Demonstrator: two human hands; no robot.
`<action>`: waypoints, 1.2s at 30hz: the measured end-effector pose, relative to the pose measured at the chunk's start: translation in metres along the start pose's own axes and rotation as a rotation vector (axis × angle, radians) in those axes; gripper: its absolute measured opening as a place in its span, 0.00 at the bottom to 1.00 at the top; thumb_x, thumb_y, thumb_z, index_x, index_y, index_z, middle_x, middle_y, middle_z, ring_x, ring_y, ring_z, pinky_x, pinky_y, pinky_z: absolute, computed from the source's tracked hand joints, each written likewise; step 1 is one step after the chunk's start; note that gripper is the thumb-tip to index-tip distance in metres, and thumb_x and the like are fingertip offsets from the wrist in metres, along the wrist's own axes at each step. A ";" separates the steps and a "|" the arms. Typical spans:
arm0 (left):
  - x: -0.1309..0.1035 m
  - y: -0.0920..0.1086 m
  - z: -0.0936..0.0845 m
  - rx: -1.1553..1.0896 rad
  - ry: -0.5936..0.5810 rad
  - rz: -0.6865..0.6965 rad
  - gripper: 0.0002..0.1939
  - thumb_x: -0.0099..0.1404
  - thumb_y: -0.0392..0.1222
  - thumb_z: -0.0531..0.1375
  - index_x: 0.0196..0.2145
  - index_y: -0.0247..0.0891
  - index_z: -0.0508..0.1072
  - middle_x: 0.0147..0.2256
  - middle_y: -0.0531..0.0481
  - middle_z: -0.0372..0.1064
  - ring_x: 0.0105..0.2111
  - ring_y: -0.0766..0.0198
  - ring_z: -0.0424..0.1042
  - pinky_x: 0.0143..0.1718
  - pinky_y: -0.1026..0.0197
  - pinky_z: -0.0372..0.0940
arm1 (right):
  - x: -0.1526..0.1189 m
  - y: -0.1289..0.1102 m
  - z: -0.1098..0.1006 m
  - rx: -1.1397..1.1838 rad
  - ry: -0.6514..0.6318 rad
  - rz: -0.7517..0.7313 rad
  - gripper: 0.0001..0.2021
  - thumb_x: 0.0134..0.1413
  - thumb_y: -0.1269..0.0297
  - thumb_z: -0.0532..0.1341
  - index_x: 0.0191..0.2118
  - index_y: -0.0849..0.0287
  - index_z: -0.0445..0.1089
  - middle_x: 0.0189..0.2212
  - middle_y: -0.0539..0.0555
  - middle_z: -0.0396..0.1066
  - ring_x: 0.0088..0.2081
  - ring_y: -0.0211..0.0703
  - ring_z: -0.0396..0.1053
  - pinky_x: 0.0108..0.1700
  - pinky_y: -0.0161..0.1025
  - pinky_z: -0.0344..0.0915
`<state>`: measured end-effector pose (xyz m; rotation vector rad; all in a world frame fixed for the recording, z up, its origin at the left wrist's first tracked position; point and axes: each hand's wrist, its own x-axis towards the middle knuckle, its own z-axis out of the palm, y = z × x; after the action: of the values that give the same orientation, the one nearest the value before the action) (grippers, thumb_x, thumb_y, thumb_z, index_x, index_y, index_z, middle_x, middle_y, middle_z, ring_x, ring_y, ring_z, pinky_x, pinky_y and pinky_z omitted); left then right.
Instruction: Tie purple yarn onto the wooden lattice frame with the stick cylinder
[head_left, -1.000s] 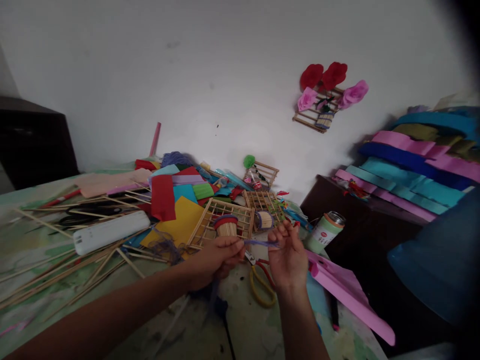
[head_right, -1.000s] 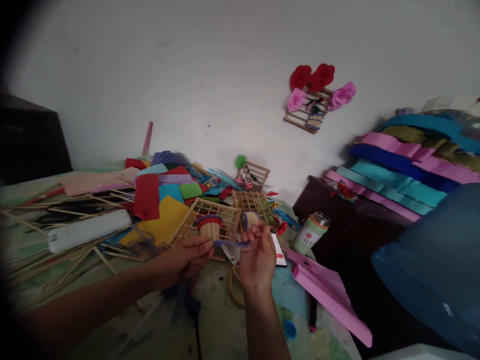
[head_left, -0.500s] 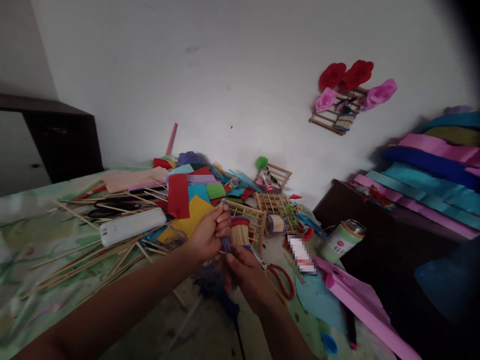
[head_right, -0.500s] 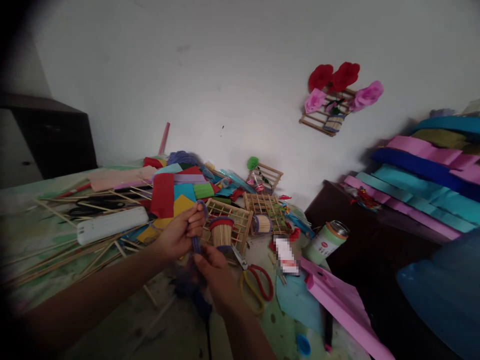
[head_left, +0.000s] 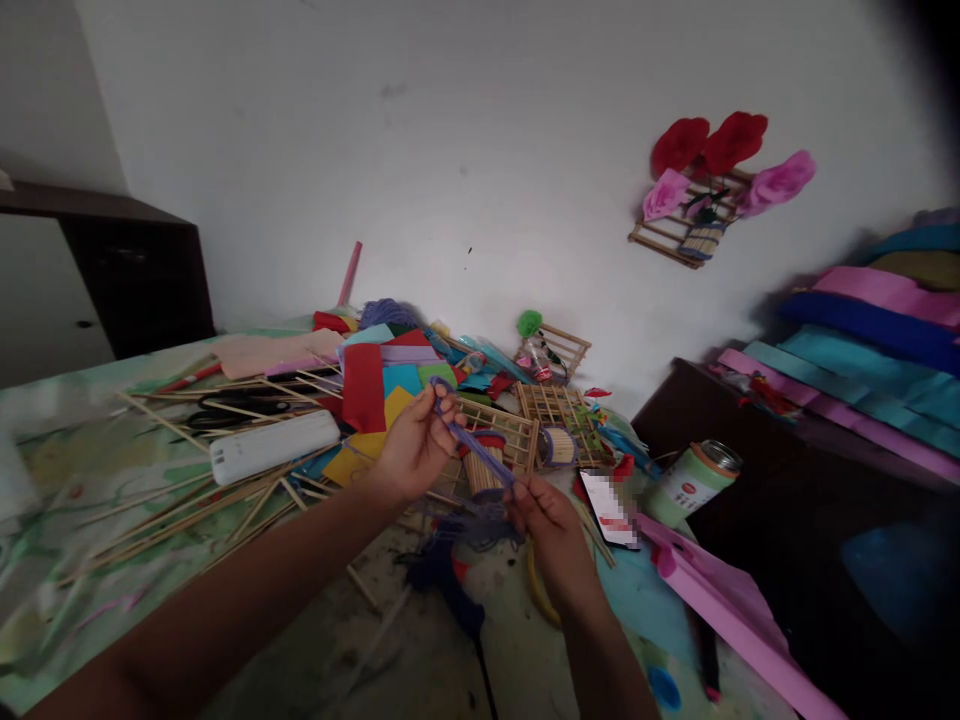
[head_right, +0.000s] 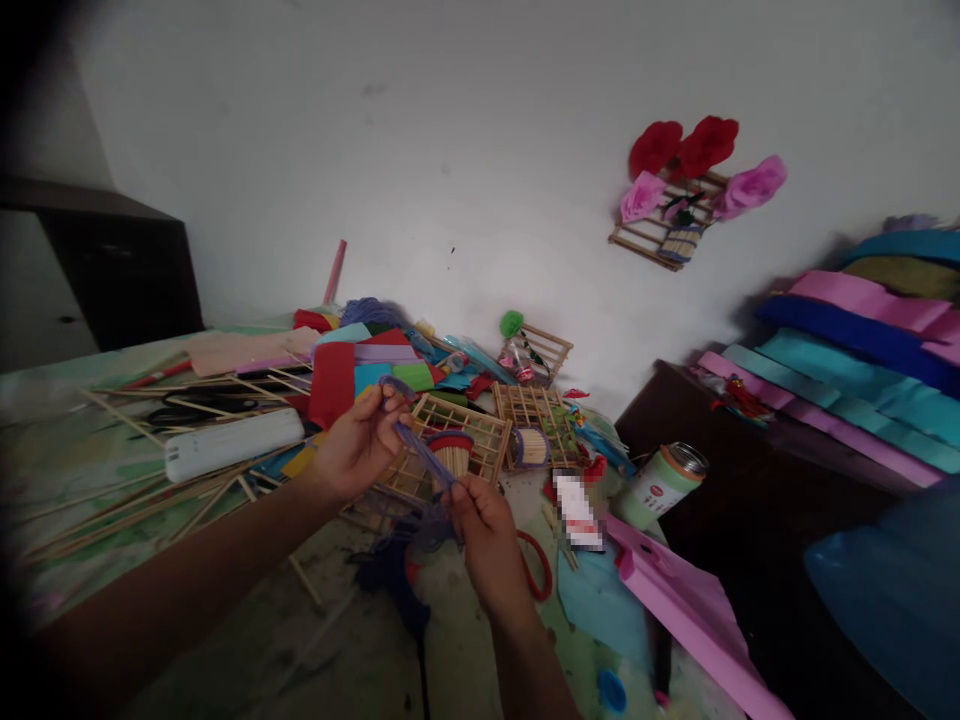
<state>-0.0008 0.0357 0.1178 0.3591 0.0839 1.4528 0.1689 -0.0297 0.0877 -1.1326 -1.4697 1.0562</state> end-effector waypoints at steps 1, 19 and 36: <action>0.001 0.000 0.000 -0.002 0.004 0.011 0.19 0.71 0.37 0.42 0.27 0.33 0.65 0.23 0.52 0.59 0.22 0.71 0.63 0.28 0.67 0.67 | 0.000 -0.002 -0.004 0.022 0.023 0.004 0.18 0.52 0.47 0.58 0.26 0.59 0.65 0.19 0.46 0.56 0.23 0.34 0.52 0.27 0.34 0.49; 0.017 0.043 -0.005 0.724 -0.019 0.386 0.09 0.55 0.25 0.61 0.32 0.36 0.73 0.34 0.53 0.69 0.37 0.70 0.67 0.40 0.72 0.60 | -0.010 -0.015 -0.022 -0.207 -0.099 -0.037 0.16 0.54 0.52 0.58 0.24 0.58 0.66 0.23 0.49 0.60 0.27 0.37 0.55 0.29 0.35 0.52; -0.025 -0.002 -0.001 1.579 -0.725 -0.063 0.07 0.61 0.37 0.57 0.30 0.38 0.75 0.26 0.50 0.68 0.27 0.64 0.65 0.28 0.67 0.56 | -0.007 -0.012 -0.008 -0.123 -0.059 -0.093 0.08 0.51 0.64 0.59 0.39 0.57 0.69 0.36 0.52 0.71 0.39 0.44 0.66 0.41 0.39 0.61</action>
<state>-0.0025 0.0110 0.1122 2.0907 0.6457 0.8321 0.1758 -0.0381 0.0996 -1.1153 -1.6365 0.9531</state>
